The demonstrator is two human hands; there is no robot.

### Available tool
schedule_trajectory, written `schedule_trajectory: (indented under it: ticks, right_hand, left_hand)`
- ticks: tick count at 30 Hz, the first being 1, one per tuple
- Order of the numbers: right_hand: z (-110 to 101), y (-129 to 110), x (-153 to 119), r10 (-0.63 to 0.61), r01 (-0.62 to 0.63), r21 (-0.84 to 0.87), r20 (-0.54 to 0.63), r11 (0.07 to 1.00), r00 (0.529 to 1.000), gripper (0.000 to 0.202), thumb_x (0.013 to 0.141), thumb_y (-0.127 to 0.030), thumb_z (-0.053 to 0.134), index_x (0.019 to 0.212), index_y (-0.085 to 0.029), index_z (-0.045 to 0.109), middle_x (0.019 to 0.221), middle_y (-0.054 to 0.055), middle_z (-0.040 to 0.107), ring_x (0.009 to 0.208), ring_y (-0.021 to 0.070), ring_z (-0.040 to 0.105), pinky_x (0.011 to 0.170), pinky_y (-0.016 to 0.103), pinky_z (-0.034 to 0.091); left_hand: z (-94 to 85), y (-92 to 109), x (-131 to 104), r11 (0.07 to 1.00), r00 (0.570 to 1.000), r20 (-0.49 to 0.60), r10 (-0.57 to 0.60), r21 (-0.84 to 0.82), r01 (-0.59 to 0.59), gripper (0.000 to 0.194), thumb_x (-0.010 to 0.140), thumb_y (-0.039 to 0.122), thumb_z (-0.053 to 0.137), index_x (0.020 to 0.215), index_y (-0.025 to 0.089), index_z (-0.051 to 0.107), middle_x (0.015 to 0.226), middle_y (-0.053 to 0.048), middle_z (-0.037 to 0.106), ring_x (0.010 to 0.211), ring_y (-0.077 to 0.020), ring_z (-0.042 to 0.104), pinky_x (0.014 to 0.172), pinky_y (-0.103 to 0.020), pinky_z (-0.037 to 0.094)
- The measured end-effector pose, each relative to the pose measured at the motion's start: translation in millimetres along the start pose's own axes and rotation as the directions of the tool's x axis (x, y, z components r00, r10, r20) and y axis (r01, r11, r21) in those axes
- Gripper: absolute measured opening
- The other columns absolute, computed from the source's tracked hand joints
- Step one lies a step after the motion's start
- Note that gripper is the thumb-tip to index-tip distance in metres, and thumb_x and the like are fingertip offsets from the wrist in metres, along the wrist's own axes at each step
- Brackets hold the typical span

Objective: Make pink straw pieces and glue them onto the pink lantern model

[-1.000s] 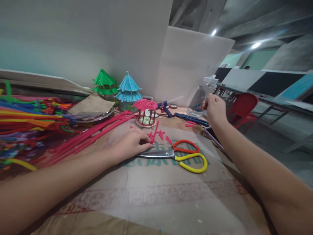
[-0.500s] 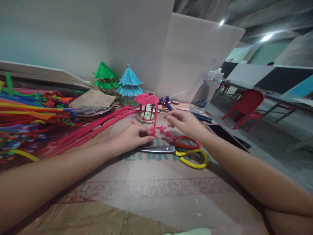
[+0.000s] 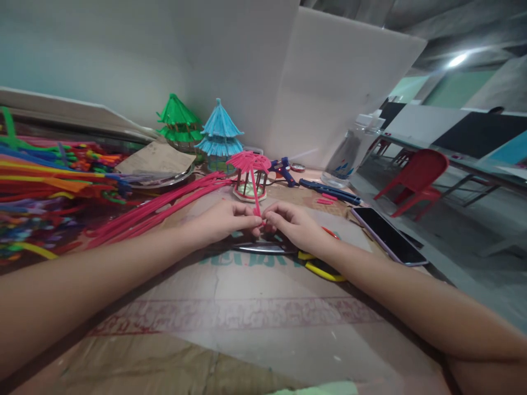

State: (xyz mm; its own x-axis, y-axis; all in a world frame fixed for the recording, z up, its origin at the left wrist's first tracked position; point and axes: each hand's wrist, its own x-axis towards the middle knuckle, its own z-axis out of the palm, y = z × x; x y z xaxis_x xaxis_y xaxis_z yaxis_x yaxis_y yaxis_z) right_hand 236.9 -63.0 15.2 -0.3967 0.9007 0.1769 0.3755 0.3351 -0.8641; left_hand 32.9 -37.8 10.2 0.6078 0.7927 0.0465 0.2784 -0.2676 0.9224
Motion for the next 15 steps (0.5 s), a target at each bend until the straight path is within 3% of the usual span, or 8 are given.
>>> schedule_trajectory:
  ticks: [11, 15]
  right_hand:
    - [3.0, -2.9, -2.7, -0.001, 0.002, 0.009, -0.071, 1.000, 0.997, 0.017, 0.087, -0.035, 0.055, 0.083, -0.019, 0.056, 0.071, -0.001, 0.061, 0.064, 0.0117, 0.058, 0.057, 0.023, 0.045]
    - [2.4, 0.4, -1.4, -0.033, 0.033, -0.004, -0.062, 0.999, 0.998, 0.016, 0.087, -0.031, 0.054, 0.098, -0.020, 0.060, 0.087, 0.001, 0.066, 0.072, 0.0123, 0.061, 0.066, 0.025, 0.049]
  left_hand:
    - [1.7, -0.2, 0.8, 0.999, 0.999, 0.026, -0.022, 0.025, 0.021, 0.032, 0.082, 0.045, 0.062, 0.074, 0.015, 0.068, 0.079, -0.006, 0.074, 0.069, -0.0160, 0.064, 0.062, -0.026, 0.047]
    - [7.7, 2.2, -4.0, 0.984, 0.995, -0.031, 0.099, 0.153, -0.093, 0.021, 0.085, 0.035, 0.059, 0.078, 0.016, 0.068, 0.076, -0.001, 0.072, 0.070, -0.0145, 0.063, 0.063, -0.024, 0.045]
